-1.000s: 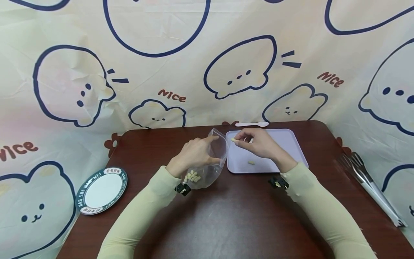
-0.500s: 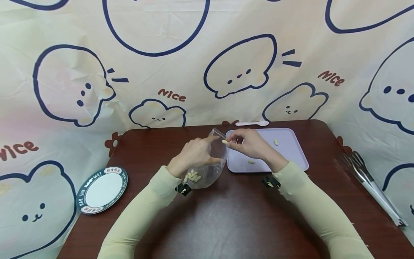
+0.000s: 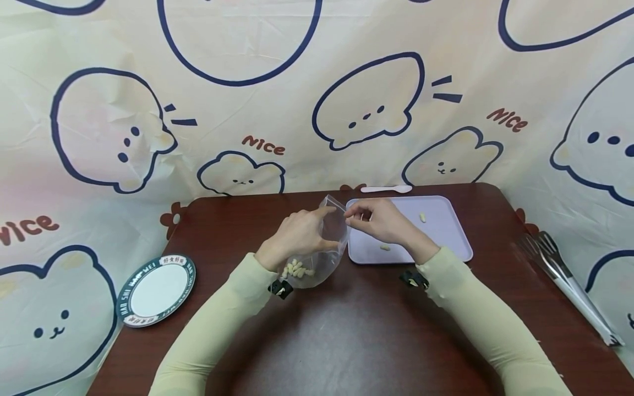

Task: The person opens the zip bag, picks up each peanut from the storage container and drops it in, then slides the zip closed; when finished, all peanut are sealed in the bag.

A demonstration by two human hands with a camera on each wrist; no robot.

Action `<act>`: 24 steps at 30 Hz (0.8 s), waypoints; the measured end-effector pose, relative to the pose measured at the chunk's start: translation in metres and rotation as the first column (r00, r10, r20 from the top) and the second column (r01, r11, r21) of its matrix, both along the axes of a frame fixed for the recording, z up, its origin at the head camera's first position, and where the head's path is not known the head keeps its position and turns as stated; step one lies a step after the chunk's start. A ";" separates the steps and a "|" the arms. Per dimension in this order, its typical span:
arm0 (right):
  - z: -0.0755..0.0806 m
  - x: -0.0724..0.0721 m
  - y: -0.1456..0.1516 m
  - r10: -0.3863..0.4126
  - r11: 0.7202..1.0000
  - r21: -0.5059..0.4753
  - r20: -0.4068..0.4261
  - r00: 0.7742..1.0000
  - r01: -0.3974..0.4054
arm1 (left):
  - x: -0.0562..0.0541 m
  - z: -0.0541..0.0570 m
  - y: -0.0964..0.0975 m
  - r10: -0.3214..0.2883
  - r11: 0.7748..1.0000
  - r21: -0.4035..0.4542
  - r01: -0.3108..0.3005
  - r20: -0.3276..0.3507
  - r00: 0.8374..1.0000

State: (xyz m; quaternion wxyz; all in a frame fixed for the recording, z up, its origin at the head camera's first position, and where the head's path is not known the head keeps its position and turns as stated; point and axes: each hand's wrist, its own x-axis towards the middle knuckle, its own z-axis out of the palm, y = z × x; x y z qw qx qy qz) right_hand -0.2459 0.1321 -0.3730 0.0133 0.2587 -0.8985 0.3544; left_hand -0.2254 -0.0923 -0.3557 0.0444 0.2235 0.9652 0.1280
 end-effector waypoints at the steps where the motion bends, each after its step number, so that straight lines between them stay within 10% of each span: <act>1: 0.000 -0.001 0.001 -0.005 1.000 0.002 0.001 1.000 0.005 | 0.000 0.000 0.000 0.001 1.000 0.000 -0.001 -0.001 1.000; 24: -0.041 -0.041 0.080 -0.255 0.966 0.058 0.044 0.966 0.252 | 0.002 0.002 -0.003 0.016 1.000 0.012 -0.016 0.005 1.000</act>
